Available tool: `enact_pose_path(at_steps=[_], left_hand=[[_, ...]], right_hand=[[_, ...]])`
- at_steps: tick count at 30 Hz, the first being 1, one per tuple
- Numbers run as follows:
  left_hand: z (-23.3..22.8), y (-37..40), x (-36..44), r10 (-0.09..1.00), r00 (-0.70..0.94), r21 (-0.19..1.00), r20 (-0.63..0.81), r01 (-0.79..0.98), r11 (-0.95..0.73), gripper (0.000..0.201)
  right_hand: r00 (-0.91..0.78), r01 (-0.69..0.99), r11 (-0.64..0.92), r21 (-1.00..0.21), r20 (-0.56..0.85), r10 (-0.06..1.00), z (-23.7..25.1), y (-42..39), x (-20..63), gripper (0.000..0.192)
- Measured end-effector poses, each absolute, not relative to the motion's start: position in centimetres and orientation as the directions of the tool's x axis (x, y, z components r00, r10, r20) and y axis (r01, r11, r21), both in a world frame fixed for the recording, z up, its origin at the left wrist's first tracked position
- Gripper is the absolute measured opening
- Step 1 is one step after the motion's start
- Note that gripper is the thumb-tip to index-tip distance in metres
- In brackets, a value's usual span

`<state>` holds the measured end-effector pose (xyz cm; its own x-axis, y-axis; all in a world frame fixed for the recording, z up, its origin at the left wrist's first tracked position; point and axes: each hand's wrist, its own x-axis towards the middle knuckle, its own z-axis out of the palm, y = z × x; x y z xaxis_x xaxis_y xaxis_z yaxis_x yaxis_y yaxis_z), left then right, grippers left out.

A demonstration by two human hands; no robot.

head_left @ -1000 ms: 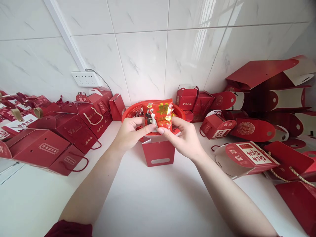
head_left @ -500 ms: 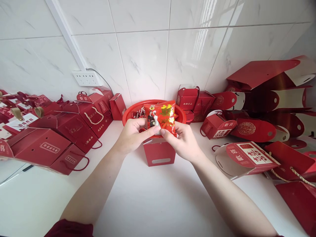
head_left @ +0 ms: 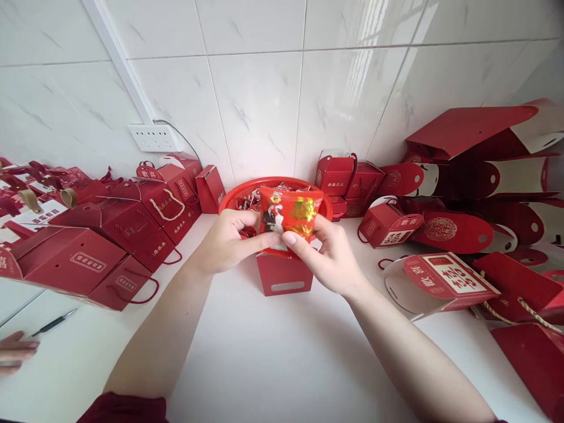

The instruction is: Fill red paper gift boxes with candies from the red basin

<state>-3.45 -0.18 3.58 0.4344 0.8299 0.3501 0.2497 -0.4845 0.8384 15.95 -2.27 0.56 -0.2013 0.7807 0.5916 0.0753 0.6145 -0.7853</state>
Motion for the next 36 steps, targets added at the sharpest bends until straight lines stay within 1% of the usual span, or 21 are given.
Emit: enact_pose_path(at_steps=[3,6,9,13,16,20,22,26,29,32,34,36], left_hand=[[4.1,-0.9,-3.2,0.805,0.477,0.755,0.352,0.363,-0.546,0.015],[4.2,-1.3,-3.0,0.791,0.511,0.729,0.337,0.390,-0.563,0.018],[4.0,-1.3,-2.9,0.778,0.526,0.724,0.344,0.379,-0.576,0.018],[3.8,-1.2,-2.6,0.729,0.565,0.747,0.387,0.271,-0.607,0.018],[3.5,-1.5,-2.2,0.756,0.528,0.795,0.388,0.224,-0.564,0.018],[3.3,-1.8,-1.8,0.807,0.493,0.843,0.325,0.235,-0.484,0.011],[3.2,-1.7,-1.8,0.802,0.509,0.859,0.311,0.210,-0.467,0.011],[3.2,-1.5,-1.7,0.783,0.529,0.870,0.327,0.155,-0.468,0.013],[3.2,-1.4,-1.7,0.790,0.487,0.840,0.373,0.184,-0.510,0.010],[3.2,-1.4,-1.9,0.797,0.443,0.807,0.409,0.232,-0.543,0.020],[3.2,-1.4,-2.0,0.792,0.432,0.788,0.431,0.246,-0.564,0.023],[3.2,-1.4,-2.0,0.787,0.430,0.778,0.443,0.251,-0.575,0.019]], right_hand=[[-0.061,-0.092,0.590,-0.802,0.596,0.801,0.8,-1.9,16.3,0.021],[0.006,-0.168,0.569,-0.805,0.576,0.817,1.0,-1.5,16.9,0.021],[0.024,-0.170,0.545,-0.821,0.549,0.835,1.1,-1.4,17.0,0.026],[0.047,-0.157,0.509,-0.846,0.509,0.860,1.2,-1.7,16.8,0.035],[0.018,-0.118,0.490,-0.863,0.492,0.870,1.2,-2.0,16.5,0.036],[0.015,-0.118,0.498,-0.859,0.500,0.866,1.3,-2.2,16.4,0.036],[0.026,-0.130,0.512,-0.849,0.513,0.858,1.3,-2.3,16.3,0.036],[0.025,-0.147,0.522,-0.840,0.525,0.851,1.4,-2.4,16.3,0.035],[-0.024,-0.143,0.499,-0.855,0.507,0.861,1.5,-2.3,16.6,0.033],[-0.194,-0.114,0.439,-0.891,0.454,0.870,1.7,-2.2,17.0,0.028],[-0.298,-0.124,0.428,-0.895,0.445,0.844,1.8,-2.2,17.0,0.024],[-0.321,-0.146,0.449,-0.882,0.471,0.822,1.8,-2.3,17.0,0.020]])
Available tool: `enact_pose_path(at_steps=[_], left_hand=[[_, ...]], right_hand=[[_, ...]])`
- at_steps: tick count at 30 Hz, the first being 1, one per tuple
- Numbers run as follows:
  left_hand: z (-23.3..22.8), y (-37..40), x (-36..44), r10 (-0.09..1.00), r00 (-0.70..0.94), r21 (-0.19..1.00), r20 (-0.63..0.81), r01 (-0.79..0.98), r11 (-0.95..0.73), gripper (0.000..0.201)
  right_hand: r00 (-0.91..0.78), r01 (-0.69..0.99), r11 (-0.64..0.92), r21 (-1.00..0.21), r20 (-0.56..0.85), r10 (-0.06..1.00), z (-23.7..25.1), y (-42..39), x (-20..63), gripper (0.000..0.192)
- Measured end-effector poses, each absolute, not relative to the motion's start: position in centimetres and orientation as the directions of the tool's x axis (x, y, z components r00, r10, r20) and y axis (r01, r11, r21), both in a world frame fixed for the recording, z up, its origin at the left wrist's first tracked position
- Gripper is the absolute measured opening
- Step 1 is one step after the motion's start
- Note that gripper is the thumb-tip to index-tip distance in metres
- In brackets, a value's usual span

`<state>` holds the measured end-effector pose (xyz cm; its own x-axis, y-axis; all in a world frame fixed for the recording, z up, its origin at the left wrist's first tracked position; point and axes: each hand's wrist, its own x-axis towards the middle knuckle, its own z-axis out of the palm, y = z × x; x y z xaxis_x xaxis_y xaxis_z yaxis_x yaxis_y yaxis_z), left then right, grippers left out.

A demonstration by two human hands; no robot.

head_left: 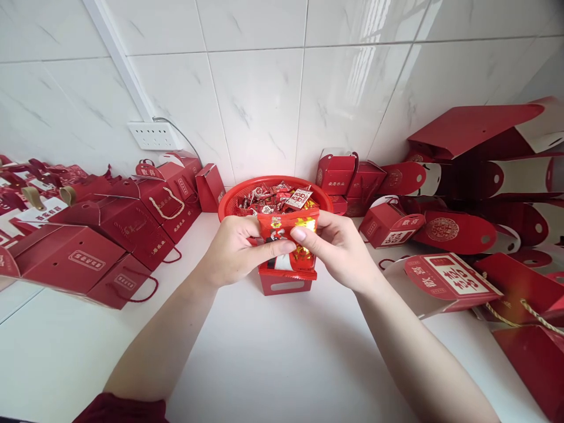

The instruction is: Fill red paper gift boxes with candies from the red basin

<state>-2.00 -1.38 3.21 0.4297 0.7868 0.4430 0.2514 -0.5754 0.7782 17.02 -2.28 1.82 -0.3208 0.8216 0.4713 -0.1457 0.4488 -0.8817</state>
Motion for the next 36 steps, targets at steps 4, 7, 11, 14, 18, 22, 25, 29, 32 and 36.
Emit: enact_pose_path(at_steps=[4,7,11,14,18,22,25,29,32,36], left_hand=[[3.0,-1.2,-1.8,0.815,0.439,0.827,0.379,0.235,-0.511,0.019],[2.9,-1.0,-1.7,0.814,0.460,0.852,0.355,0.200,-0.485,0.028],[3.4,-1.0,-2.2,0.794,0.509,0.793,0.333,0.304,-0.528,0.021],[4.0,-1.2,-2.7,0.794,0.522,0.713,0.312,0.423,-0.559,0.024],[4.5,-1.6,-2.8,0.781,0.516,0.681,0.352,0.431,-0.592,0.031],[4.3,-1.6,-2.8,0.799,0.440,0.665,0.411,0.454,-0.592,0.035],[3.9,-1.3,-2.8,0.790,0.407,0.635,0.459,0.472,-0.612,0.040],[3.5,-1.0,-2.5,0.773,0.421,0.627,0.475,0.454,-0.633,0.035],[3.4,-1.0,-2.2,0.769,0.425,0.652,0.478,0.415,-0.635,0.034],[3.3,-0.9,-2.0,0.761,0.425,0.663,0.491,0.384,-0.643,0.036]], right_hand=[[-0.233,-0.088,0.522,-0.848,0.527,0.817,1.7,-2.5,17.0,0.019],[-0.185,-0.011,0.562,-0.827,0.554,0.812,1.5,-2.5,17.0,0.019],[-0.115,0.029,0.566,-0.824,0.559,0.821,1.3,-2.4,16.8,0.019],[-0.047,-0.006,0.582,-0.813,0.581,0.812,1.2,-2.2,16.8,0.018],[-0.152,-0.069,0.515,-0.854,0.519,0.841,1.4,-2.0,17.0,0.024],[-0.321,-0.083,0.427,-0.900,0.430,0.844,1.5,-2.0,17.2,0.029],[-0.328,-0.080,0.402,-0.912,0.405,0.853,1.3,-1.7,17.2,0.030],[-0.272,-0.072,0.447,-0.892,0.449,0.851,0.9,-1.5,17.0,0.029],[-0.233,-0.065,0.491,-0.869,0.491,0.839,0.7,-1.6,16.9,0.025],[-0.178,-0.033,0.544,-0.838,0.541,0.822,0.9,-2.1,16.6,0.023]])
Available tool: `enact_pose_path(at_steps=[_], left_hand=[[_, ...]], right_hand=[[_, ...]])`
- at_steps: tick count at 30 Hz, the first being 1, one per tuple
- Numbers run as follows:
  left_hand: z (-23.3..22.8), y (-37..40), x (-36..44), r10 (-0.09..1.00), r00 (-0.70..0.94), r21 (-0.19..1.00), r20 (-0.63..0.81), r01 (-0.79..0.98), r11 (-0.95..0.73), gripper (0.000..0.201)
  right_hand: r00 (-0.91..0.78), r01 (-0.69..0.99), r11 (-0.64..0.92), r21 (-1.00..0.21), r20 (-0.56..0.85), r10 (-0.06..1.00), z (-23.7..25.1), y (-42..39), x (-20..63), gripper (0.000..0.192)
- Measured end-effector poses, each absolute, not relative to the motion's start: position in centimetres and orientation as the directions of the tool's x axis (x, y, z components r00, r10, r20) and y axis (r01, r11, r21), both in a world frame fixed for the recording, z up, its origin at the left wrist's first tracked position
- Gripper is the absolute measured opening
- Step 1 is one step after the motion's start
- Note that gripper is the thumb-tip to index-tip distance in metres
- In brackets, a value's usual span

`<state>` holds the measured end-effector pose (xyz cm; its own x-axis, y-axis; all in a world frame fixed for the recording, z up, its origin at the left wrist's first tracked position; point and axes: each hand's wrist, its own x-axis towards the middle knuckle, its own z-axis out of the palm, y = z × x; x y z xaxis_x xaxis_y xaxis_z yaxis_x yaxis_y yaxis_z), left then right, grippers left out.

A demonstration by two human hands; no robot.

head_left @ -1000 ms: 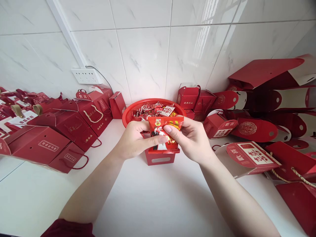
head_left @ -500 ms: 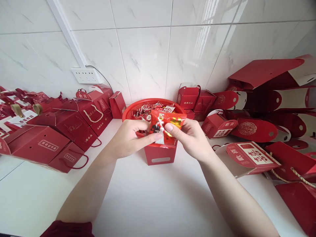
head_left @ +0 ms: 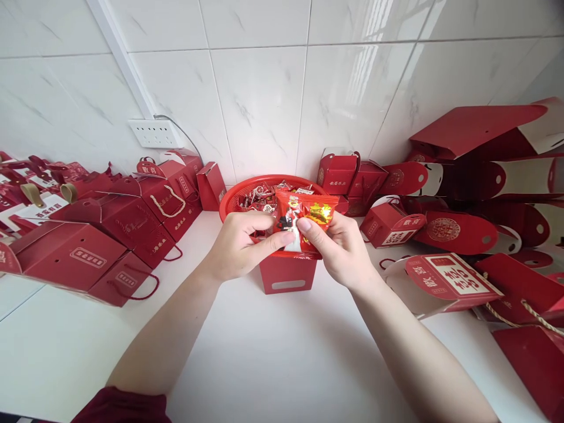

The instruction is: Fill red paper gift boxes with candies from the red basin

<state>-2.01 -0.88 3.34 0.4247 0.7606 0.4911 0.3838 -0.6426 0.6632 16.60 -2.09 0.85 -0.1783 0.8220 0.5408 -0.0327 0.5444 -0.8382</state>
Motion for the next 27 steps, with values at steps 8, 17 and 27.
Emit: enact_pose_path(at_steps=[8,17,27], left_hand=[[4.2,-0.5,-3.3,0.704,0.544,0.569,0.456,0.430,-0.701,0.026],[3.4,0.3,-3.8,0.730,0.677,0.443,0.099,0.627,-0.641,0.023],[3.2,1.8,-4.4,0.708,0.705,0.537,-0.041,0.613,-0.579,0.030]], right_hand=[[0.000,0.151,0.577,-0.802,0.584,0.812,1.0,-1.8,17.3,0.027],[-0.173,-0.027,0.538,-0.843,0.534,0.828,1.9,-0.6,20.1,0.021],[-0.497,0.418,0.619,-0.664,0.403,0.768,1.9,-1.1,19.7,0.016]])
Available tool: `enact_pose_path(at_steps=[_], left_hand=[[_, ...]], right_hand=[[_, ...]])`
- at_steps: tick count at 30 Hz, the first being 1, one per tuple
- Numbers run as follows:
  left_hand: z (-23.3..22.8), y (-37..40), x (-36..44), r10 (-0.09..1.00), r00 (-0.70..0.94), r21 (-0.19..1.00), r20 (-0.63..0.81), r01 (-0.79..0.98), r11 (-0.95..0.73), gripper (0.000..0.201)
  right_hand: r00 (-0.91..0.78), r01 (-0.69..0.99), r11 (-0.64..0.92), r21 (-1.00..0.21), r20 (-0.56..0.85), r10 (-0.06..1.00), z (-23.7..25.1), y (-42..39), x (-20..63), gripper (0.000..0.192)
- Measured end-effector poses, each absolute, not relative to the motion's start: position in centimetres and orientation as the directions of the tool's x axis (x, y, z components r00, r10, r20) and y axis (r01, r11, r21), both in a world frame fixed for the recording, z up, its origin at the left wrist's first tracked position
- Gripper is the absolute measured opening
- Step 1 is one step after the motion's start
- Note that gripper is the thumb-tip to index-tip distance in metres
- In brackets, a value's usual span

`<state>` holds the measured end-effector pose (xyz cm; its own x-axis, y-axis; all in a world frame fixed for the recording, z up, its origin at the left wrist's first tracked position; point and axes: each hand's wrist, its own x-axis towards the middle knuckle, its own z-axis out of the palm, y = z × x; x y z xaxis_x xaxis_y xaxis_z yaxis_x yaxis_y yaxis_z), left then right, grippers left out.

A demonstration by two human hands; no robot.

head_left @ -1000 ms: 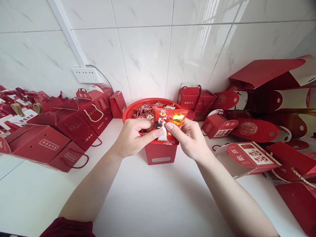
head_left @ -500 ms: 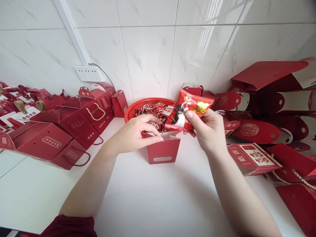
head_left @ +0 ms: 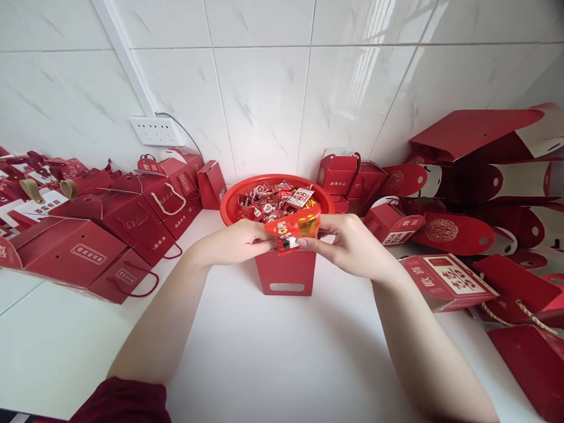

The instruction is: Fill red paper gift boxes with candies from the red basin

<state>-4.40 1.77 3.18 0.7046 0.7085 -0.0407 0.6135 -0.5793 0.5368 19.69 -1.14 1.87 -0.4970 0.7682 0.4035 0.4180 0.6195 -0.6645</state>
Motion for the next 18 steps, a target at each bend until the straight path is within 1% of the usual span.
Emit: enact_pose_path(at_steps=[2,4,6,8,10,12,14,16,18], left_hand=[[3.3,1.8,-4.6,0.699,0.711,0.548,-0.078,0.616,-0.566,0.025],[3.3,1.9,-4.8,0.684,0.722,0.594,-0.099,0.594,-0.542,0.020],[3.3,1.9,-4.8,0.676,0.728,0.634,-0.115,0.578,-0.514,0.021],[3.3,2.0,-4.7,0.671,0.729,0.648,-0.135,0.577,-0.497,0.029],[3.2,2.1,-4.6,0.664,0.732,0.644,-0.150,0.582,-0.496,0.036],[3.1,2.2,-4.6,0.659,0.731,0.629,-0.179,0.600,-0.495,0.039],[3.1,2.3,-4.7,0.658,0.720,0.622,-0.220,0.623,-0.474,0.039],[3.2,2.2,-4.8,0.661,0.707,0.621,-0.253,0.642,-0.450,0.038],[3.3,2.1,-4.8,0.656,0.705,0.622,-0.269,0.647,-0.441,0.035]], right_hand=[[-0.488,0.500,0.619,-0.606,0.393,0.779,1.9,-1.0,19.7,0.012],[-0.476,0.545,0.599,-0.587,0.371,0.797,2.0,-1.0,19.9,0.008],[-0.487,0.573,0.591,-0.568,0.344,0.803,2.0,-1.0,20.1,0.005],[-0.523,0.596,0.599,-0.535,0.308,0.795,2.1,-1.1,20.4,0.009],[-0.560,0.622,0.603,-0.499,0.254,0.789,2.4,-1.0,20.4,0.018],[-0.590,0.644,0.604,-0.470,0.198,0.783,3.1,-0.8,20.1,0.025],[-0.644,0.629,0.641,-0.440,0.167,0.747,4.3,-0.4,19.6,0.024],[-0.726,0.588,0.706,-0.395,0.128,0.676,6.0,0.0,19.1,0.019],[-0.782,0.587,0.747,-0.312,0.021,0.623,7.6,0.4,18.4,0.020]])
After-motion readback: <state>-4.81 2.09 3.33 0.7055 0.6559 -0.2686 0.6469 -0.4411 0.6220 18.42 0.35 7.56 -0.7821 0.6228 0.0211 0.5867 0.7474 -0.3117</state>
